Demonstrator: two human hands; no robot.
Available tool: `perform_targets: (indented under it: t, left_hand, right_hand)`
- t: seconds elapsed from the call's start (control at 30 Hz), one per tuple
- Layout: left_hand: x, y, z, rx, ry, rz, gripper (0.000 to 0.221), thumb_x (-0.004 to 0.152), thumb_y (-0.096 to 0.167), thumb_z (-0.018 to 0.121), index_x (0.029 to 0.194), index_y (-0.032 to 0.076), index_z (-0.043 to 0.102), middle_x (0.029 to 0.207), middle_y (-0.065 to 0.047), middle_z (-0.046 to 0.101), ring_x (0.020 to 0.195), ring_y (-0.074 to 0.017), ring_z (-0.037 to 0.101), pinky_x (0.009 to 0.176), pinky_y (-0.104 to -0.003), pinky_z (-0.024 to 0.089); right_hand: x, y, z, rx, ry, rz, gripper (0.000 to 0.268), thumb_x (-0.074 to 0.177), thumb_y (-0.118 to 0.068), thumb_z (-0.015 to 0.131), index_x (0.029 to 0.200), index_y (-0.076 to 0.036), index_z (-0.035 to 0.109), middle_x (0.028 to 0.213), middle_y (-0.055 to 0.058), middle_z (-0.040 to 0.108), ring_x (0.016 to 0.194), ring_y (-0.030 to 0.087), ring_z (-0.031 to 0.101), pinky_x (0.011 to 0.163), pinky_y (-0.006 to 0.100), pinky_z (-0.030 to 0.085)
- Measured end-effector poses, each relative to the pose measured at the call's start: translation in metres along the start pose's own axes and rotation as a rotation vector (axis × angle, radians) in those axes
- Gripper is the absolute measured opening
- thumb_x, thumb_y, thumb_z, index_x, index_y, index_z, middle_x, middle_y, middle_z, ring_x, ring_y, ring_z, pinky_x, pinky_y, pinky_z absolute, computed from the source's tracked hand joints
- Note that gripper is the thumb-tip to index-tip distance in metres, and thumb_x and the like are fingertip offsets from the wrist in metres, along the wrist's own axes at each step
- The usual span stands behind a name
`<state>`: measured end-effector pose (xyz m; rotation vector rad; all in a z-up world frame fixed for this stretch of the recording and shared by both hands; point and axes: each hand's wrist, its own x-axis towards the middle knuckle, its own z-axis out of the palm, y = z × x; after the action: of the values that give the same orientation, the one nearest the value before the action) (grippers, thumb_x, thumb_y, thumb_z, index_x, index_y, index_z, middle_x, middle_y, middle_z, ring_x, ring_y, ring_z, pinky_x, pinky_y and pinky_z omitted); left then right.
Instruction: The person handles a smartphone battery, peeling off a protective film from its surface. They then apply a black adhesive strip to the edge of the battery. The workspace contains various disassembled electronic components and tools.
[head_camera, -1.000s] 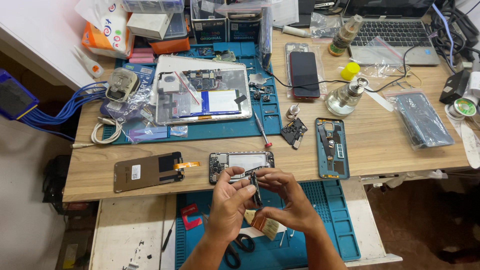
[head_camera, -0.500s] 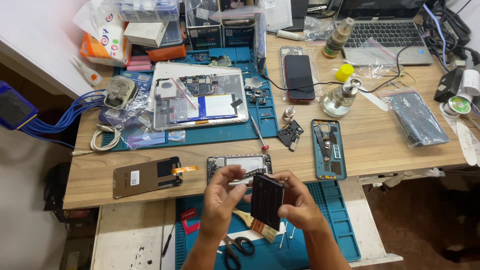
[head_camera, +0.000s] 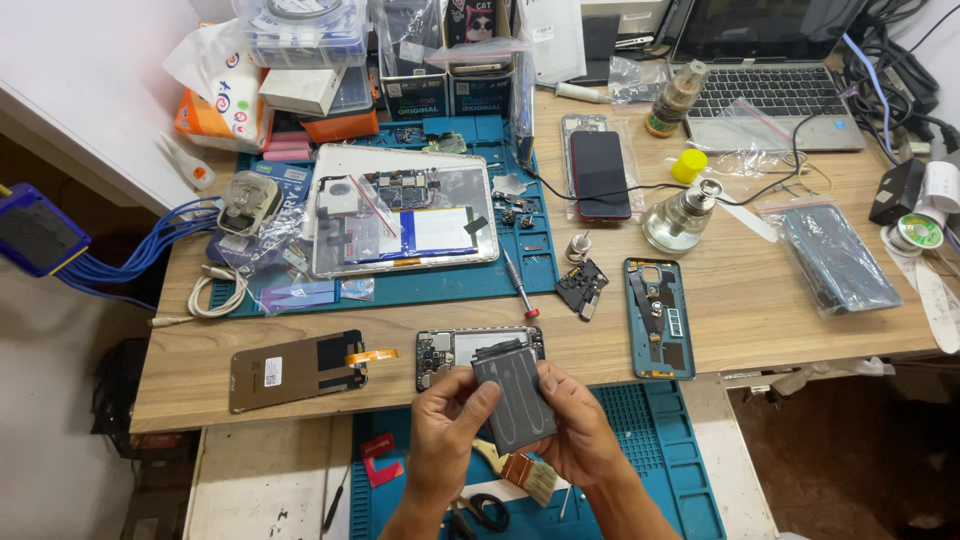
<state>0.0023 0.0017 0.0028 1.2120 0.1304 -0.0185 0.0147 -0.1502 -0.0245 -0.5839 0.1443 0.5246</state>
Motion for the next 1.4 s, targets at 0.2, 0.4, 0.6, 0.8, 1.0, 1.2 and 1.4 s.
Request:
perform_targets:
  t: [0.2, 0.4, 0.6, 0.8, 1.0, 1.2, 1.4]
  left_hand:
    - [0.001, 0.001, 0.003, 0.003, 0.013, -0.018, 0.030, 0.076, 0.026, 0.066, 0.088, -0.001, 0.068, 0.080, -0.010, 0.068, 0.074, -0.0181, 0.062, 0.062, -0.029, 0.054]
    - [0.004, -0.005, 0.003, -0.021, 0.039, -0.067, 0.034, 0.072, 0.028, 0.068, 0.089, -0.002, 0.067, 0.082, -0.013, 0.069, 0.075, -0.0208, 0.064, 0.062, -0.031, 0.054]
    - [0.005, -0.011, 0.004, -0.059, 0.060, -0.097, 0.035, 0.072, 0.025, 0.068, 0.091, -0.004, 0.067, 0.082, -0.014, 0.069, 0.074, -0.0213, 0.064, 0.062, -0.031, 0.054]
    - [0.005, -0.012, 0.006, -0.055, 0.083, -0.140, 0.037, 0.073, 0.026, 0.066, 0.095, -0.004, 0.066, 0.085, -0.016, 0.069, 0.077, -0.0237, 0.064, 0.064, -0.033, 0.056]
    - [0.009, -0.019, 0.002, -0.096, 0.180, -0.150, 0.018, 0.082, 0.016, 0.058, 0.086, -0.001, 0.064, 0.078, -0.014, 0.067, 0.070, -0.0233, 0.063, 0.059, -0.033, 0.053]
    - [0.013, -0.016, -0.008, -0.075, 0.160, -0.096, 0.016, 0.083, 0.013, 0.057, 0.076, 0.000, 0.062, 0.065, -0.014, 0.065, 0.060, -0.0231, 0.061, 0.055, -0.034, 0.053]
    - [0.013, -0.014, -0.012, 0.025, 0.170, -0.007, 0.022, 0.081, 0.016, 0.058, 0.064, 0.003, 0.059, 0.060, -0.011, 0.064, 0.059, -0.0229, 0.062, 0.054, -0.034, 0.052]
  right_hand:
    - [0.000, -0.002, 0.007, -0.075, 0.143, 0.057, 0.020, 0.089, -0.019, 0.052, 0.093, 0.000, 0.046, 0.078, 0.019, 0.058, 0.055, 0.025, 0.063, 0.041, 0.033, 0.056]
    - [0.001, -0.005, 0.016, -0.116, 0.221, 0.090, 0.033, 0.087, -0.023, 0.052, 0.108, 0.003, 0.051, 0.076, 0.018, 0.058, 0.052, 0.022, 0.061, 0.040, 0.030, 0.055]
    - [0.001, -0.004, 0.013, -0.074, 0.252, 0.086, 0.033, 0.088, -0.022, 0.051, 0.106, 0.006, 0.050, 0.073, 0.020, 0.058, 0.049, 0.024, 0.061, 0.038, 0.030, 0.054]
    - [0.001, -0.005, 0.016, -0.093, 0.259, 0.072, 0.033, 0.086, -0.022, 0.053, 0.105, 0.005, 0.051, 0.075, 0.018, 0.056, 0.052, 0.022, 0.060, 0.038, 0.030, 0.054]
    - [-0.001, -0.001, 0.015, -0.138, 0.283, 0.036, 0.022, 0.085, -0.020, 0.056, 0.091, 0.001, 0.050, 0.071, 0.015, 0.053, 0.052, 0.021, 0.059, 0.038, 0.032, 0.054]
    - [-0.001, 0.000, 0.014, -0.165, 0.296, 0.065, 0.017, 0.086, -0.019, 0.055, 0.086, -0.004, 0.047, 0.075, 0.016, 0.054, 0.055, 0.023, 0.060, 0.037, 0.032, 0.053]
    - [0.005, 0.012, -0.006, -0.252, 0.242, 0.027, 0.015, 0.085, -0.018, 0.057, 0.084, -0.005, 0.049, 0.074, 0.013, 0.054, 0.060, 0.025, 0.061, 0.042, 0.041, 0.057]
